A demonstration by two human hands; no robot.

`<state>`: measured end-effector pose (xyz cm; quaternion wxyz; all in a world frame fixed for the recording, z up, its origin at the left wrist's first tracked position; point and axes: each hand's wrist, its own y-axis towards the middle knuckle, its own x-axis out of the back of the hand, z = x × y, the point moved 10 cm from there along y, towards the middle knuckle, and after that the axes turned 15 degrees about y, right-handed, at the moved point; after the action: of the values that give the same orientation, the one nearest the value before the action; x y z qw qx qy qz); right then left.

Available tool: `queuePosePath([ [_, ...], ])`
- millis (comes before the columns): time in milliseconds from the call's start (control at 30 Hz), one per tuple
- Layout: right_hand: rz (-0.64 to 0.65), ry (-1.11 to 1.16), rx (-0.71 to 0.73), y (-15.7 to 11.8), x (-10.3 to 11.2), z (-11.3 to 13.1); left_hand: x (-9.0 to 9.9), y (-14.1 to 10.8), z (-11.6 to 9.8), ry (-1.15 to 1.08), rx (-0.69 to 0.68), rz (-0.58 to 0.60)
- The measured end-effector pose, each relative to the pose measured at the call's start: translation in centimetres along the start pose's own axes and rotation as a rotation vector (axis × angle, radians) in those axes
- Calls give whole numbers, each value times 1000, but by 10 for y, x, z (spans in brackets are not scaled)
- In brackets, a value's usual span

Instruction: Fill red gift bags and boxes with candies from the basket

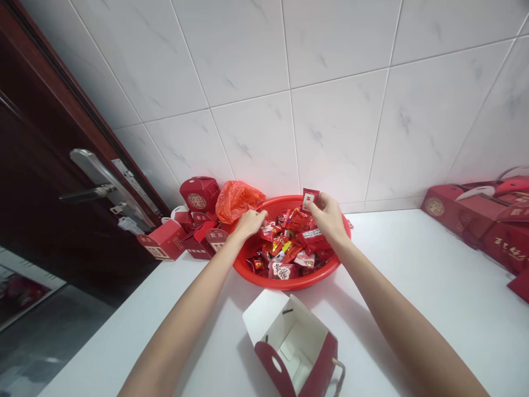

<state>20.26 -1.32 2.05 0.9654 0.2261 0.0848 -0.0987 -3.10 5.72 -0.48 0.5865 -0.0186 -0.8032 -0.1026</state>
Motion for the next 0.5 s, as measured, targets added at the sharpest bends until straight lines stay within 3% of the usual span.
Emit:
queuePosePath([
  [133, 6, 2, 3, 0, -1, -1, 6, -7, -12, 139, -50, -71],
  [233, 2, 5, -3, 0, -1, -1, 5, -10, -39, 303, -240, -95],
  [300, -4, -4, -8, 0, -1, 0, -16, -12, -59, 381, -412, 72],
  [367, -2, -15, -11, 0, -1, 0, -40, -12, -68, 446, -492, 265],
  [433, 12, -19, -9, 0, -3, 0, -54, -4, -68, 510, -459, 361],
  [500, 16, -15, -6, 0, -4, -1, -62, 9, -67, 549, -395, 372],
])
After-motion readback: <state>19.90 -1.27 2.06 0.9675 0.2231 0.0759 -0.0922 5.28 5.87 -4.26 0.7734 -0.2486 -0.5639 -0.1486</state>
